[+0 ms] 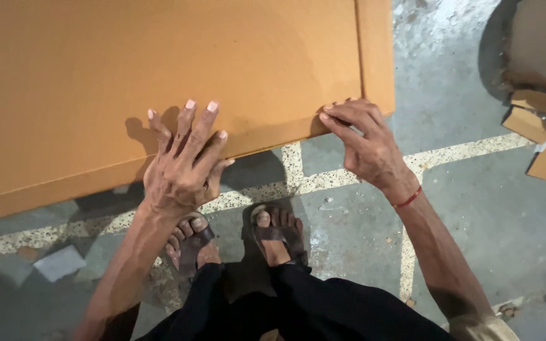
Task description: The person folds the flaps of a large flat cardboard sheet to form a box. They then pick up a small strip of cardboard and use it to reinforce the edge of the box, pressing it down firmly with their hands.
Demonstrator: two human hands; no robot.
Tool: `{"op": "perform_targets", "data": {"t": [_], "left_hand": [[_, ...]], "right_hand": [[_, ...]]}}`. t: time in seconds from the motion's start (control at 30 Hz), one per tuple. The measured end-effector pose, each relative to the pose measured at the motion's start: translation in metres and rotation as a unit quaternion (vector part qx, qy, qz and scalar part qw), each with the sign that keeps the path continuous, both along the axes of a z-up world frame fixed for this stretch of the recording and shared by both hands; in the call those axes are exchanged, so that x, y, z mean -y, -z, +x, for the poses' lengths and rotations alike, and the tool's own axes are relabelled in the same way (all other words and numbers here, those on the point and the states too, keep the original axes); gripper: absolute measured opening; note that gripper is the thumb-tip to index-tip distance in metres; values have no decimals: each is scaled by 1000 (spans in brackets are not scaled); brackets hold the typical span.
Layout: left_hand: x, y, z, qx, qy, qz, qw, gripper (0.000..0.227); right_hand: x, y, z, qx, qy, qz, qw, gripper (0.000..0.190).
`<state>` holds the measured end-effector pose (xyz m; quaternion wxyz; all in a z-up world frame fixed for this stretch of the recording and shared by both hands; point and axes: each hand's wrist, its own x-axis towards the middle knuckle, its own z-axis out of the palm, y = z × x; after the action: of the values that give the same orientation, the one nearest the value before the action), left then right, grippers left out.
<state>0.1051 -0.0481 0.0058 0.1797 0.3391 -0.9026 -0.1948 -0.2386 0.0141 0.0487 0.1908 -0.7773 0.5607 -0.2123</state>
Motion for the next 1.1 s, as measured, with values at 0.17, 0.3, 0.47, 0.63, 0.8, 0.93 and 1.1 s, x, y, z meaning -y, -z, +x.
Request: {"op": "perform_targets", "data": {"t": [0.17,0.3,0.47,0.63,0.8,0.93,1.1], "left_hand": [[1,-10,-3,-4,-5,4,1000,32],[1,-8,-3,3,-1,-4,1000,34],[-1,1,0,19,9,-14,1000,37],[7,0,-12,67,26,28,997,60],[9,6,-79,194,57,-99,974,86],[9,12,-108,214,21,-22,976,89],[7,9,-108,240,3,-80,968,89]], "right_hand": [[-5,12,22,-47,6,-84,995,51],[-6,30,30,-41,51,-157,985,45],[-5,43,28,-97,39,-181,978,43],[-1,41,31,-111,32,-211,970,34],[-1,39,34,-105,33,-225,968,23],[-1,40,30,-107,33,-211,971,25],[-6,30,24,-80,34,-108,990,55]]}}
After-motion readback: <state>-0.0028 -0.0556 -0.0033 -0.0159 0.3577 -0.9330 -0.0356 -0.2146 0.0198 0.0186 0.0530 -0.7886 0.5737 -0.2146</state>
